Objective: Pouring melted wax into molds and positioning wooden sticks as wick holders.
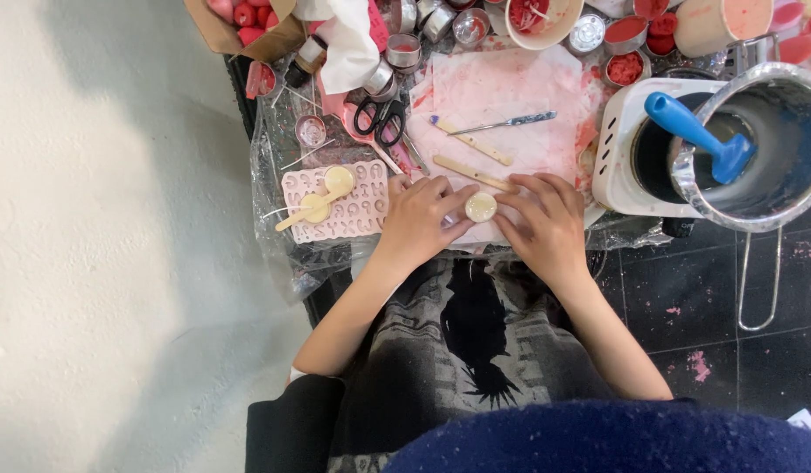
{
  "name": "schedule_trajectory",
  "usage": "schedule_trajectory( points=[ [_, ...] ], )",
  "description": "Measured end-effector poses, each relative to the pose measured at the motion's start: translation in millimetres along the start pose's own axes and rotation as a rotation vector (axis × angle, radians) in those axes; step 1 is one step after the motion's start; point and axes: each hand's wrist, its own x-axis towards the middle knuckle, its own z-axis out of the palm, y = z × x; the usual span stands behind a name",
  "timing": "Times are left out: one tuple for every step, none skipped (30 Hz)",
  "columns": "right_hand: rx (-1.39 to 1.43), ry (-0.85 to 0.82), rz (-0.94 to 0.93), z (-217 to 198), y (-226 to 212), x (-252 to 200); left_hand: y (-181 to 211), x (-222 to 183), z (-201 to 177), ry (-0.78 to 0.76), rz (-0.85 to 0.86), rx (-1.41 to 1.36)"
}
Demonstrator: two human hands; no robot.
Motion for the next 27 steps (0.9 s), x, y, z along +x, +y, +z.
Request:
schedule_trajectory(
  points=[
    [-0.002,0.003,0.003,0,0,0,0,1,-1,-0.001,0.004,-0.001],
    [-0.006,-0.001,-0.002,0,1,0,-1,2,-1,-0.021,-0.016,-0.018],
    [-0.01,-0.005,-0.007,0,1,-1,-1,3,-2,-0.04,-0.036,-0.036],
    [-0.012,-0.003,-0.005,-1,1,-1,-2,3,-2,-0.041,-0.033,-0.037],
    [-0.011,-0.004,-0.004,-1,1,-1,-2,4,-2,-0.045,-0.033,-0.047],
    [-0.009,-0.006,-0.004,-1,2,-1,-3,5,-3,-0.049,-0.033,-0.056],
    [-0.011,-0.003,-0.001,-2,1,-1,-3,6,-3,-0.05,-0.029,-0.057],
    [-0.001,-0.002,-0.002,-4,1,-1,-3,7,-4,-0.062,-0.036,-0.063],
    [0.009,-0.001,-0.002,-5,1,-1,-3,7,-4,-0.075,-0.043,-0.069],
    [0.008,0.001,0.001,-8,-1,-1,-3,8,-5,-0.078,-0.04,-0.071],
    [0.001,0.019,-0.01,-12,-2,0,-4,9,-5,-0.081,-0.029,-0.067],
    [-0.005,0.038,-0.021,-16,-3,2,-4,10,-6,-0.085,-0.018,-0.064],
    [-0.009,0.043,-0.017,-23,-4,0,-3,12,-7,-0.086,-0.011,-0.065],
    [0.009,0.07,-0.038,-30,-4,-2,-2,13,-8,-0.096,-0.011,-0.073],
    [0.027,0.098,-0.058,-37,-5,-4,-1,15,-10,-0.106,-0.01,-0.08],
    [0.022,0.103,-0.054,-46,-7,-7,-1,15,-10,-0.108,-0.002,-0.082],
    [0.012,0.13,-0.102,-56,-9,-10,0,16,-10,-0.108,-0.004,-0.097],
    [0.0,0.156,-0.15,-65,-10,-14,0,17,-10,-0.108,-0.006,-0.113],
    [-0.007,0.162,-0.145,-73,-3,-25,1,17,-7,-0.11,0.003,-0.116],
    [-0.04,0.237,-0.176,-82,5,-36,1,17,-4,-0.103,0.011,-0.096],
    [-0.074,0.312,-0.207,-90,12,-47,1,17,-1,-0.096,0.019,-0.075],
    [-0.082,0.318,-0.201,-102,18,-58,3,19,0,-0.099,0.03,-0.078],
    [-0.204,0.379,-0.135,-115,23,-68,5,21,2,-0.077,0.046,-0.054],
    [-0.324,0.439,-0.069,-128,28,-79,6,22,3,-0.054,0.062,-0.031],
    [-0.328,0.443,-0.064,-142,26,-75,10,26,4,-0.057,0.07,-0.032],
    [-0.398,0.463,0.004,-155,24,-72,13,29,4,-0.092,0.075,-0.056],
    [-0.464,0.482,0.069,-169,22,-68,16,31,3,-0.126,0.079,-0.078]
  ],
)
